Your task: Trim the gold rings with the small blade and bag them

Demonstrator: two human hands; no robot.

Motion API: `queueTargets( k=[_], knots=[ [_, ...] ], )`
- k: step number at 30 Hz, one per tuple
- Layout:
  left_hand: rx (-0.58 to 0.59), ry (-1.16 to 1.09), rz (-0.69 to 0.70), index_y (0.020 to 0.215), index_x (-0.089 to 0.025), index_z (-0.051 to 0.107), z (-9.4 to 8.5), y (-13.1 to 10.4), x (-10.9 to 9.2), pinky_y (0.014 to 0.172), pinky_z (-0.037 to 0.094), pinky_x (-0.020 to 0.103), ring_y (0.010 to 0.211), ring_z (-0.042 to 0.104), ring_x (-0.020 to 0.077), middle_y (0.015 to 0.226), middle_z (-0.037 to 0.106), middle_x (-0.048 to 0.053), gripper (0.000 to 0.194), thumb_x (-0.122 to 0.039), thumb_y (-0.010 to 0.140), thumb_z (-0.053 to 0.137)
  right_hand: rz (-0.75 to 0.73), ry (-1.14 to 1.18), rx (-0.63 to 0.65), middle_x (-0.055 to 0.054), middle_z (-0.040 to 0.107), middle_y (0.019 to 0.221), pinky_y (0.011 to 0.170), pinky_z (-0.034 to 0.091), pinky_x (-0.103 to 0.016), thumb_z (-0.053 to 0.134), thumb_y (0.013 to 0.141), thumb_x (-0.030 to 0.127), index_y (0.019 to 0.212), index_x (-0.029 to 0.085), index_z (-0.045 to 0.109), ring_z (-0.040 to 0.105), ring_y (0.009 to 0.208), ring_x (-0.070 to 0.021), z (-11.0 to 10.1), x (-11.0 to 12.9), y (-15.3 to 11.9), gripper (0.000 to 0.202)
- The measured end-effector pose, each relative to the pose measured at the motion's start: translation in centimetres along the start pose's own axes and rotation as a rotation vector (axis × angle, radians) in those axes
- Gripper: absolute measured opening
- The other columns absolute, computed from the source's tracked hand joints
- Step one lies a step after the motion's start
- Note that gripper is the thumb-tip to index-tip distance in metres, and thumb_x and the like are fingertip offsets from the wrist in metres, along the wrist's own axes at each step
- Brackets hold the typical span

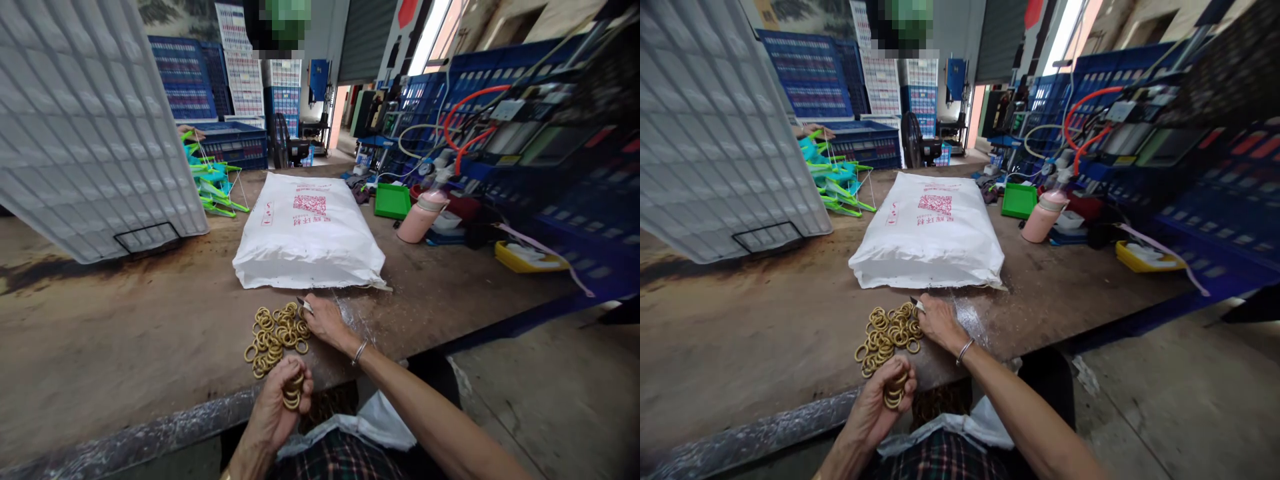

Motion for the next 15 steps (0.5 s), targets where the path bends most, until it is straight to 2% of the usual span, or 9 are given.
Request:
queueTargets(
  k=[4,7,9,12,15],
  knots=[
    [-0.048,-0.005,0.036,0.071,-0.015,0.052,-0.3,0.6,-0.4,0.040,0.032,0.015,0.060,0.056,0.0100,0.072,0.060,0.002,0.030,-0.031,0.061,0.075,0.004,0.104,-0.028,-0.003,0.061,0.071,0.058,0.028,-0.024,0.043,0.083,0.019,0.091,0.016,0.053,0.053,0.061,-0.0135,0.2,-0.6,-0.5,0.013],
    [-0.040,0.108,0.105,0.067,-0.015,0.051,0.2,1.0,-1.0,0.038,0.030,0.014,0.054,0.051,0.0076,0.065,0.057,-0.001,0.032,-0.036,0.062,0.074,0.031,0.337,-0.091,0.001,0.056,0.065,0.056,0.029,-0.022,0.042,0.083,0.018,0.084,0.017,0.053,0.048,0.058,-0.0115,-0.2,-0.9,-1.0,0.011],
    [-0.079,0.230,0.188,0.065,-0.015,0.049,0.3,1.3,-1.7,0.035,0.028,0.014,0.046,0.043,0.0052,0.056,0.052,-0.003,0.035,-0.043,0.064,0.071,0.077,0.548,-0.120,0.002,0.053,0.062,0.056,0.031,-0.021,0.042,0.082,0.021,0.076,0.018,0.052,0.047,0.058,-0.0109,-0.4,-1.1,-1.5,0.012],
    [-0.199,0.430,0.321,0.073,-0.017,0.050,0.2,1.4,-2.9,0.032,0.025,0.014,0.037,0.034,0.0042,0.047,0.045,-0.008,0.037,-0.050,0.066,0.066,0.157,0.839,-0.106,0.004,0.052,0.060,0.056,0.034,-0.021,0.044,0.079,0.025,0.072,0.018,0.050,0.047,0.058,-0.0106,-0.5,-1.0,-2.7,0.011],
    [-0.283,0.559,0.407,0.088,-0.019,0.050,0.5,1.3,-3.8,0.033,0.025,0.015,0.034,0.031,0.0044,0.045,0.042,-0.011,0.040,-0.051,0.068,0.063,0.189,1.030,-0.058,0.004,0.053,0.060,0.057,0.037,-0.021,0.046,0.076,0.030,0.076,0.018,0.049,0.047,0.057,-0.0106,-0.7,-0.1,-4.0,0.012]
  ],
)
Point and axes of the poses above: each hand's wrist, its own y-axis towards the middle knuckle, its own z-axis out of the palm, x = y × z, the point moved 8 cm from there along y, towards the middle knuckle
